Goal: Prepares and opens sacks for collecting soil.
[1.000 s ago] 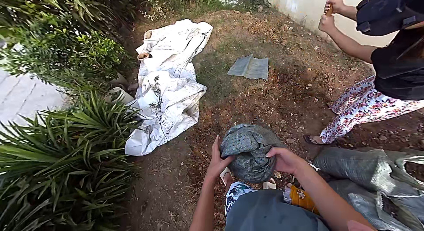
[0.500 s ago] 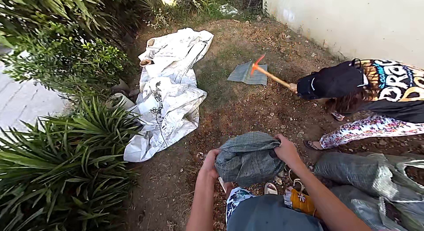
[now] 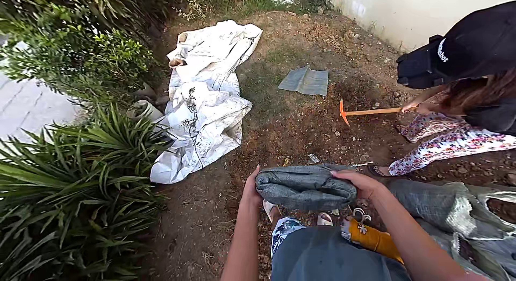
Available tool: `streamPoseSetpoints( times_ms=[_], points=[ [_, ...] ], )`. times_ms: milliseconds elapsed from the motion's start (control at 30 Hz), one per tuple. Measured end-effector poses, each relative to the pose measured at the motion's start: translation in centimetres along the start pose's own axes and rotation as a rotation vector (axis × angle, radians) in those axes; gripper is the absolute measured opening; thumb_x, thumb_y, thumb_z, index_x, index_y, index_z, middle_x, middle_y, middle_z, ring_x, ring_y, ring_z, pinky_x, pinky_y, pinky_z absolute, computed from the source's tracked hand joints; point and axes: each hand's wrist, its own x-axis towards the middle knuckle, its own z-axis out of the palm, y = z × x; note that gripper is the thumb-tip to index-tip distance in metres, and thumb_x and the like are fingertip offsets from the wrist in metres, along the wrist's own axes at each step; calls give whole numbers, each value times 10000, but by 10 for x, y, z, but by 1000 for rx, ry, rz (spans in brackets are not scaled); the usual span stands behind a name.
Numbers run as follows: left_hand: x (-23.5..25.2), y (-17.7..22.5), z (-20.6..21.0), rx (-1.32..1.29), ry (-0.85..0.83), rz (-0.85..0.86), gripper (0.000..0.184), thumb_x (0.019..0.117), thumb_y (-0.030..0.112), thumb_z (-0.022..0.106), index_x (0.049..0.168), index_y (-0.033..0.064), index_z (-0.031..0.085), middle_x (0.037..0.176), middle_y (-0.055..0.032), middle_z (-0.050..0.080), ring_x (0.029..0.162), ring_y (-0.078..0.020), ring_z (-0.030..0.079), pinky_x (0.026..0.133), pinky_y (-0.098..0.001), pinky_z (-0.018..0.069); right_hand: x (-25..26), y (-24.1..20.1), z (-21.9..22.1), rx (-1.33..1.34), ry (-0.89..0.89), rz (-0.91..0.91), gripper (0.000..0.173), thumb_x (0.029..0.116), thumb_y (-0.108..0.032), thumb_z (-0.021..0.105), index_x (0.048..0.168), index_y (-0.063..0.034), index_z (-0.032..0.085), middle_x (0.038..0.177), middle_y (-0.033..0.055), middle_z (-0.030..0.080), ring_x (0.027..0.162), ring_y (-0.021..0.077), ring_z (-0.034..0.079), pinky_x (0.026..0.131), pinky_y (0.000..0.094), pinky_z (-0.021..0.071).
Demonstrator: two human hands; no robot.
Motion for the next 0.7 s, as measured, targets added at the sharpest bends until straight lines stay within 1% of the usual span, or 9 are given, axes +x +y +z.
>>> streamPoseSetpoints(
  times_ms=[100,133,200,300,400,467,567,633,700],
  points=[
    [-21,6,19,172,-102,70,404,1084,388,483,1247,59,651,1036,-133,742,932,-221,727,842,-417,612,12,0,-21,-244,249,-145,503,985,-380,683,1376,-98,536,1204,148,675,1066,270,668,925,507,552],
    [-26,4,21,234,-158,116,346,1049,287,563,1299,52,606,1048,-137,739,927,-212,729,840,-402,618,11,0,-18,-297,323,-229,552,953,-338,738,1376,-84,490,1212,165,657,1074,300,661,919,545,545],
    [-32,1,24,352,-215,177,563,881,207,747,1380,56,535,1084,-129,732,928,-198,731,835,-385,626,6,4,-10,-349,428,-416,592,888,-295,803,1326,-71,474,1188,147,641,1052,285,658,879,541,554],
    [-28,-6,32,449,-48,355,701,845,189,813,1429,77,442,1169,-160,685,972,-244,708,833,-432,616,2,9,1,-307,420,-646,485,813,-282,816,1164,-105,532,1301,71,608,1175,188,617,937,420,563],
    [-27,-8,42,503,199,590,809,877,207,825,1501,94,323,1280,-174,605,1030,-276,661,833,-477,588,2,10,1,-333,322,-809,228,841,-247,767,973,-132,621,1445,63,544,1366,189,505,1069,403,507],
    [-29,-6,44,601,274,736,632,899,234,814,1373,59,435,1317,-173,554,1044,-267,651,832,-468,586,-1,8,-2,-441,263,-794,52,891,-169,699,851,-159,730,1492,57,548,1411,201,484,1102,423,493],
    [-33,-2,43,905,123,920,223,955,246,708,964,50,602,1420,-180,505,1346,-312,482,1058,-528,454,-5,2,4,-804,257,-579,231,980,-60,622,971,-176,822,1548,142,484,1389,297,510,1096,514,484],
    [-38,3,48,1044,-52,910,118,974,206,664,943,94,640,1506,-148,482,1417,-306,448,1094,-539,446,-4,0,14,-940,317,-350,216,1020,-149,600,1132,-137,785,1579,191,416,1351,361,527,1082,554,479],
    [-41,7,52,1158,-191,873,106,1001,170,639,1059,129,717,1569,-112,446,1404,-268,484,1079,-510,488,4,7,22,-959,450,-261,369,994,-319,665,1286,-95,700,1579,241,372,1256,407,588,1014,579,518]
  ],
)
